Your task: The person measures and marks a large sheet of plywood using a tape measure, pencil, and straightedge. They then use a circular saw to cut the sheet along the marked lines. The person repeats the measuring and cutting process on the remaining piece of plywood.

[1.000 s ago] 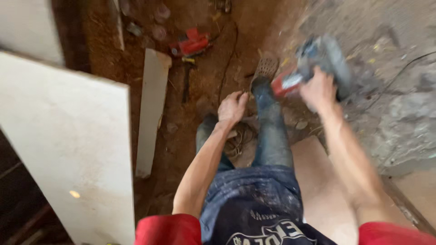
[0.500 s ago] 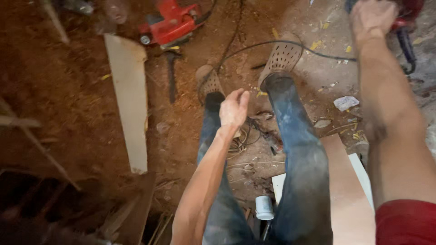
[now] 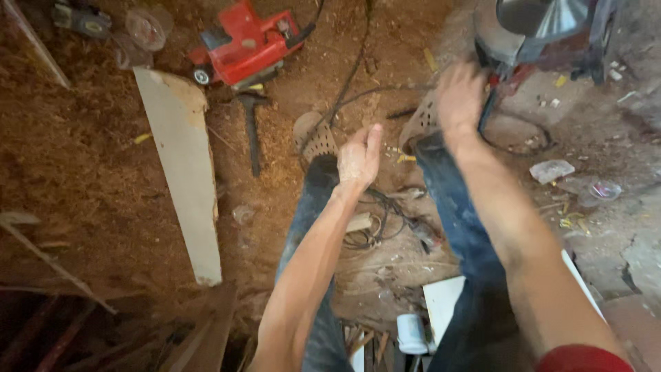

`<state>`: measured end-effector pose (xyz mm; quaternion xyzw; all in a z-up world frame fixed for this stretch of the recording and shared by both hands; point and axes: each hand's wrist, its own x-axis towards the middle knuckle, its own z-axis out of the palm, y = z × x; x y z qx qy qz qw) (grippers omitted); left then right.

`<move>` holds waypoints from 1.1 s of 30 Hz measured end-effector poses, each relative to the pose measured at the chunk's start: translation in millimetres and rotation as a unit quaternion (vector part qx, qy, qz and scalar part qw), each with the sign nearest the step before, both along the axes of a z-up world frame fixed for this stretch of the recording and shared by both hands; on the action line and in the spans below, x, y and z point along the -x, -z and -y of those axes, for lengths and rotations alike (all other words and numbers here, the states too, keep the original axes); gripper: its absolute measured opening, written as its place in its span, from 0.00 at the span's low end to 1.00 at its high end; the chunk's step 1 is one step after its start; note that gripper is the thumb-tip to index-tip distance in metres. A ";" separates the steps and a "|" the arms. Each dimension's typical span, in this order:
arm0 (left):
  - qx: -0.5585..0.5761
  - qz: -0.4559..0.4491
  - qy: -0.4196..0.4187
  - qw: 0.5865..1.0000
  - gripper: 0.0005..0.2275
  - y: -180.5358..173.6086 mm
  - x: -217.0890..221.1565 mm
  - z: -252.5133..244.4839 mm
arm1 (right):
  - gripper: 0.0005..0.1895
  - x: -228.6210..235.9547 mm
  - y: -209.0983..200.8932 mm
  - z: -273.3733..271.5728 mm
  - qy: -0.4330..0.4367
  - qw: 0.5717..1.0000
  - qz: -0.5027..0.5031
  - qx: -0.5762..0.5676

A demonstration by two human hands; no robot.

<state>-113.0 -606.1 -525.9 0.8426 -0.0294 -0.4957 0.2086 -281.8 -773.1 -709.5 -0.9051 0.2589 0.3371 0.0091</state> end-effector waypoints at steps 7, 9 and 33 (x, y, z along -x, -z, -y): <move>0.099 0.034 0.030 0.994 0.20 40.1 -0.9 -16.5 | 0.19 -1.0 30.8 -96.8 -0.101 0.980 0.040 -0.167; 0.055 0.030 0.062 0.996 0.20 45.3 -6.2 -25.2 | 0.17 0.7 49.3 -103.3 -0.043 0.986 0.075 -0.144; 0.006 -0.031 -0.017 0.999 0.22 -173.9 -21.1 9.0 | 0.28 -151.6 -312.2 -22.6 0.453 0.686 0.479 -0.306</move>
